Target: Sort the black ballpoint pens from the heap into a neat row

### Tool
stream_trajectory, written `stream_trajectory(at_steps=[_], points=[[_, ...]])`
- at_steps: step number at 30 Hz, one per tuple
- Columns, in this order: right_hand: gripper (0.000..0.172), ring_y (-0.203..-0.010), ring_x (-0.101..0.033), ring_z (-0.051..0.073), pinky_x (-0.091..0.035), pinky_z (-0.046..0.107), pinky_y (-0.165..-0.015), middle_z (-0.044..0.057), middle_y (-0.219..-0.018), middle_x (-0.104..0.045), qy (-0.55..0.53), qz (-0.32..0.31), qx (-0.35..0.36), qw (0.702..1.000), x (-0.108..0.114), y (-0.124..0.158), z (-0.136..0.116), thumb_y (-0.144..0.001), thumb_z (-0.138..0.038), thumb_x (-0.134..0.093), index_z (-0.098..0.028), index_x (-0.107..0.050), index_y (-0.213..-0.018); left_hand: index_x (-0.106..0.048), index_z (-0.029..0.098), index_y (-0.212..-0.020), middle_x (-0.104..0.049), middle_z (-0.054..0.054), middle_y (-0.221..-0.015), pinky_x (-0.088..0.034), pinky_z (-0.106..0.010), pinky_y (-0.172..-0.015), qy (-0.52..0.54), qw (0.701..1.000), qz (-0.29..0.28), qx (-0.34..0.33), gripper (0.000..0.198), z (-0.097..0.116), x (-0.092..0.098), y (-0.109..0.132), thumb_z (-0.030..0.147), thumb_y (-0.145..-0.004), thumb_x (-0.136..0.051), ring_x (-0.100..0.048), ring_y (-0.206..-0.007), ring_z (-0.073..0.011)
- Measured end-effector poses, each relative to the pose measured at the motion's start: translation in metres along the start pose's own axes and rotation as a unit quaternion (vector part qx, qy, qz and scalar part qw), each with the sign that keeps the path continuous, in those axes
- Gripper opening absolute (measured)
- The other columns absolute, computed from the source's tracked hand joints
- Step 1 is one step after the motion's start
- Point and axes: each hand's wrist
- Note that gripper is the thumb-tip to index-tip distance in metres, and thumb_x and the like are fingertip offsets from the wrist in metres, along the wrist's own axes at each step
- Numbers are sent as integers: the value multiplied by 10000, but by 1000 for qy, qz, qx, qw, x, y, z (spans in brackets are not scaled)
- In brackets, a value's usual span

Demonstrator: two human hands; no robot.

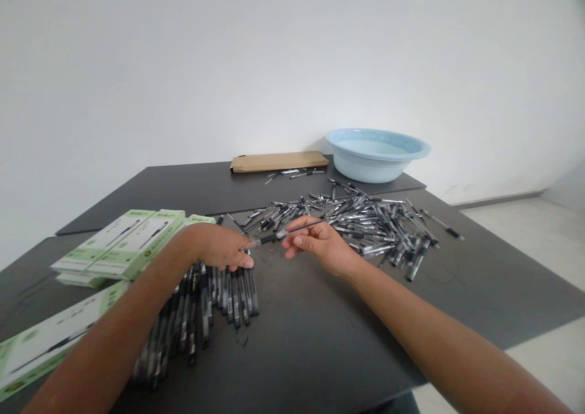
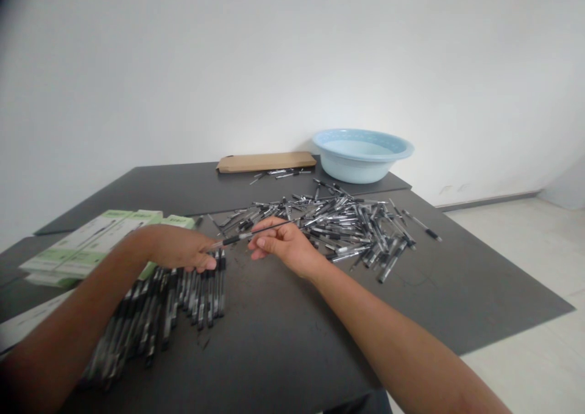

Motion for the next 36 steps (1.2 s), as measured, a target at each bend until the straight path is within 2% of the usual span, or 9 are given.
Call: stream_trajectory(at_steps=[9, 19, 30, 36], points=[[374, -667, -718, 157, -573, 296, -664, 38, -847, -752, 12, 17, 26, 999, 0, 1, -2, -789, -435, -774, -184, -642, -1033, -576, 191, -876, -746, -121, -909, -491, -270, -626, 25, 999, 17, -15, 311, -9, 0, 1, 485, -859, -475, -694, -783, -253], [404, -625, -690, 155, -534, 296, -645, 24, -812, -738, -10, 67, 71, 995, 1, 2, -8, -800, -507, -736, -216, -585, -1035, -588, 198, -863, -753, -116, -931, -495, -271, -648, 28, 999, 19, 0, 267, -11, 1, 2, 451, -849, -502, -706, -805, -251], [345, -572, -663, 153, -515, 293, -610, -12, -748, -703, -27, 104, 99, 989, 0, 2, -12, -810, -501, -702, -232, -488, -845, -588, 171, -907, -746, -157, -995, -512, -297, -686, 14, 1000, 5, 6, 284, -6, 3, 3, 409, -899, -434, -715, -843, -261], [330, -553, -646, 141, -494, 272, -585, -35, -672, -652, -10, 124, 114, 986, 1, 0, -10, -836, -478, -679, -220, -482, -777, -602, 186, -894, -754, -117, -964, -502, -265, -658, 11, 1000, 7, 6, 278, -8, 1, 3, 416, -902, -446, -713, -823, -240]])
Point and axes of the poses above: each hand's wrist, its own y-axis away from the middle knuckle, its own x-axis out of the back of the hand, z = x × y
